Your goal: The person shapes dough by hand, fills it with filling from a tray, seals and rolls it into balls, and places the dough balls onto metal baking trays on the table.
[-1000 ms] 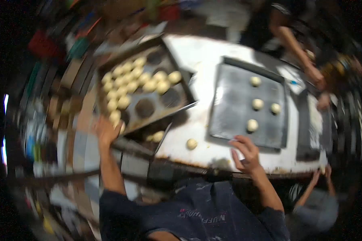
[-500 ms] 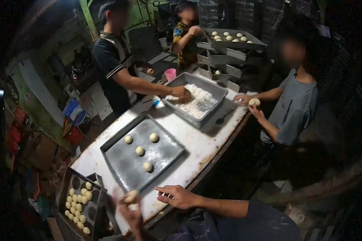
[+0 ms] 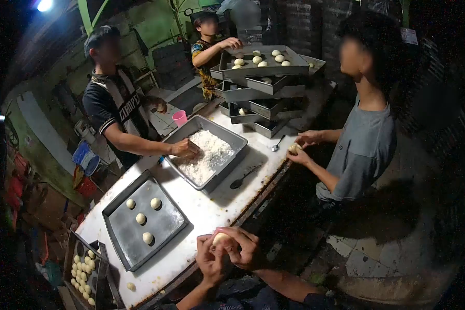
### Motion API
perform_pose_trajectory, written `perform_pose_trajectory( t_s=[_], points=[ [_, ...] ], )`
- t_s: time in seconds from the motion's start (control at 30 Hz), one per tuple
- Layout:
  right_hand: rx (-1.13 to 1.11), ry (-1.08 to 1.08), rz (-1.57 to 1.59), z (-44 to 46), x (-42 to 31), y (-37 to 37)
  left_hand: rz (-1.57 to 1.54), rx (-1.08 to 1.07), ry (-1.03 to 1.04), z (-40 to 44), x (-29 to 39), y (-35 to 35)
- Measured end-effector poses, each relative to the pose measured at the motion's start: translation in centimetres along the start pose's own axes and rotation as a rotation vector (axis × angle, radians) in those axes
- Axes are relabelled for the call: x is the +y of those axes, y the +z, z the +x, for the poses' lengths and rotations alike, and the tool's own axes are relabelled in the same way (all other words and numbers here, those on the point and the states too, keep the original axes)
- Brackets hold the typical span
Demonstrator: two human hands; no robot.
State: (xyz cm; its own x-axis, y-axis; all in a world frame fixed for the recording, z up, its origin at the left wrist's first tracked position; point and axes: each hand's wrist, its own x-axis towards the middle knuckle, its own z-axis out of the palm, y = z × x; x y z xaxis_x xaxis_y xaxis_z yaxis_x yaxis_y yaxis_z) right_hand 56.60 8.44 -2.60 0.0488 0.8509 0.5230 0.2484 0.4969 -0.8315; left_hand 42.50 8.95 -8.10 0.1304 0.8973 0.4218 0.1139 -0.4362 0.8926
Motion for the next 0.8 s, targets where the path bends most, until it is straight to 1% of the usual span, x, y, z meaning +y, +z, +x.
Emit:
perform_pose_trajectory(
  t_s=[0.07,0.1,0.13,0.17,0.2,0.23,0.27,0.33,0.4,0.43,0.47,0.53,0.57,0.6,0.67,0.7,0.73,0.8],
  points=[
    [0.268,-0.109,-0.102,0.5,1.4,0.1,-0.495,-0.021,-0.136,2.4,2.3,2.5],
    [0.269,-0.067,-0.117,1.6,1.5,-0.1,-0.427,-0.278,-0.162,4.2,1.4,1.6],
    [0.213,-0.086,-0.125,2.5,2.8,-0.1,-0.351,-0.314,-0.194,5.6,0.2,2.4],
    [0.236,-0.085,-0.183,3.3,5.2,0.5,-0.315,-0.307,-0.241,6.2,-0.1,2.6],
    [0.252,-0.080,-0.240,4.1,7.7,1.3,-0.280,-0.297,-0.296,7.6,0.4,2.6],
    [0.209,-0.009,-0.228,5.4,9.4,1.4,-0.097,-0.260,-0.368,9.0,0.2,2.4],
    [0.160,0.061,-0.217,7.3,10.7,1.5,-0.075,-0.252,-0.391,10.8,0.0,1.9],
    [0.046,0.056,-0.402,10.4,11.5,1.7,-0.199,-0.208,-0.451,12.6,-2.6,1.0],
    [-0.007,0.108,-0.179,13.2,12.6,2.4,-0.903,-0.095,-0.708,12.9,-7.6,0.1],
    [0.036,0.049,-0.188,14.1,13.5,3.3,-0.869,0.112,-0.782,14.9,-4.7,0.5],
    [0.075,0.038,-0.165,14.8,14.1,4.6,-0.882,0.136,-0.791,14.6,-6.1,0.2],
    [-0.139,0.059,-0.043,15.8,15.2,5.7,-0.731,-0.102,-0.621,13.3,-9.1,-0.2],
    [-0.176,0.132,0.015,16.2,15.3,6.4,-1.043,-0.075,-0.715,13.3,-10.3,-1.7],
    [-0.257,0.170,0.092,17.2,15.5,6.6,-1.221,0.056,-0.813,14.3,-9.5,-3.0],
    [-0.424,0.075,-0.066,20.3,16.8,7.4,-1.215,0.121,-0.811,14.5,-10.8,-5.0],
    [-0.446,0.225,-0.150,21.7,18.3,7.6,-1.116,0.064,-0.741,15.7,-10.3,-6.2],
    [-0.440,0.270,-0.279,23.9,19.5,8.0,-1.122,0.048,-0.639,15.6,-10.9,-7.3],
    [-0.575,0.034,-0.530,27.1,24.8,7.9,-1.045,0.146,-0.537,15.9,-11.0,-8.9]
  ],
)
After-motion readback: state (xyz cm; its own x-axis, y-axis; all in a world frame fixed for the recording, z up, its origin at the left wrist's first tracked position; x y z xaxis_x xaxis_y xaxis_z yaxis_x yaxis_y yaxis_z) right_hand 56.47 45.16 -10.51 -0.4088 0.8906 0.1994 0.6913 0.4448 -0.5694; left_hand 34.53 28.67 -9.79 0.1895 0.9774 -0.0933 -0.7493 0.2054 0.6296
